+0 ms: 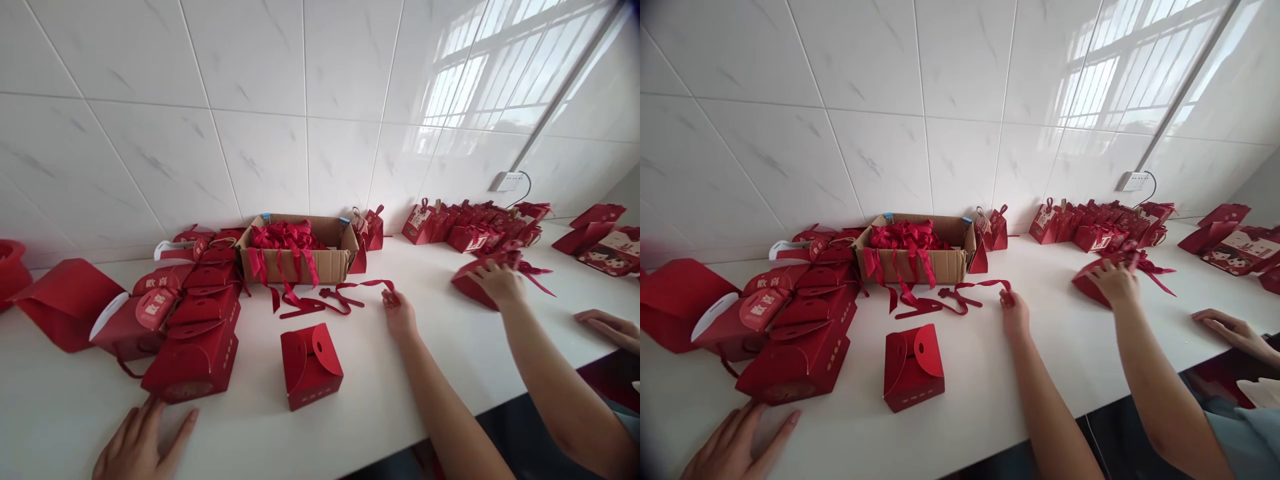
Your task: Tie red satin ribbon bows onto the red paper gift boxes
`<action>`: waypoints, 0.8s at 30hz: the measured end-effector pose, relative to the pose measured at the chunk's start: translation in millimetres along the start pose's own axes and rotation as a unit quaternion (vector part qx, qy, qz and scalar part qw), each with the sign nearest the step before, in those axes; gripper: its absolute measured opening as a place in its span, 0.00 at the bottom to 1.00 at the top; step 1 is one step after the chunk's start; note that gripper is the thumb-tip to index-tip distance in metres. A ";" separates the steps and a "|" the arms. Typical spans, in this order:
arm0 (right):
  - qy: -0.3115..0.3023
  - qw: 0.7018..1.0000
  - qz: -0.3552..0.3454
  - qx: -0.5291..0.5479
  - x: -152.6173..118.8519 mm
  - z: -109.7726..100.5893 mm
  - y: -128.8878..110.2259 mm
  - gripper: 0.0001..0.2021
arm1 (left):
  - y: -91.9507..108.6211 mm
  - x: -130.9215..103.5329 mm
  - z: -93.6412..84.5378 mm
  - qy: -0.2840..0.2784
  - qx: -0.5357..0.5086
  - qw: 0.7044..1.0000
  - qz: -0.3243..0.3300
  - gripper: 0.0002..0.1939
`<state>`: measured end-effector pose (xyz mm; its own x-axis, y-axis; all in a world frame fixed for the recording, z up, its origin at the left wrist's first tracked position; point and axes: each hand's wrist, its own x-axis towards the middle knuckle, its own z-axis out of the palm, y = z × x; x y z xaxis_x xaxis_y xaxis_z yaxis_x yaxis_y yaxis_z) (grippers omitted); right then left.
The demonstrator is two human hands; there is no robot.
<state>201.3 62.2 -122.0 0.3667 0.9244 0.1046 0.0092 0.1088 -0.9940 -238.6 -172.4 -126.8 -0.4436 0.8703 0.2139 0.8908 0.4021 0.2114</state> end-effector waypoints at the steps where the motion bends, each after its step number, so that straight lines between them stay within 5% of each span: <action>1: 0.005 1.000 0.011 0.009 1.9 -7.1 0.5 0.13 | 3.7 -1.5 -4.3 -0.011 0.012 1.000 0.008 0.38; 5: -0.003 0.999 0.042 -0.002 -20.5 -34.7 -3.3 0.12 | 17.4 -5.8 -16.1 -0.014 0.041 0.999 0.020 0.36; 10: -0.092 0.992 -0.006 -0.086 -112.8 -65.1 -14.1 0.11 | 22.5 -7.7 -16.0 -0.004 0.044 0.999 0.021 0.36; 13: -0.167 0.930 -0.108 -0.308 -153.9 -75.8 -12.3 0.11 | 20.7 -7.6 -14.5 -0.009 0.042 0.999 0.020 0.36; 17: -0.162 0.875 -0.152 -0.430 -164.3 -76.3 -11.8 0.15 | 19.5 -8.6 -14.5 -0.013 0.045 0.999 0.014 0.37; 24: -0.136 0.862 -0.181 -0.454 -161.3 -72.0 -10.6 0.16 | 22.2 -8.9 -16.0 -0.015 0.044 0.999 0.016 0.37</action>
<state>209.0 -114.4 -130.5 -0.0436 0.9550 0.2933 0.8472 0.1909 -0.4958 -216.4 -175.8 -108.7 -0.4122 0.8912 0.1895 0.9105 0.3959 0.1191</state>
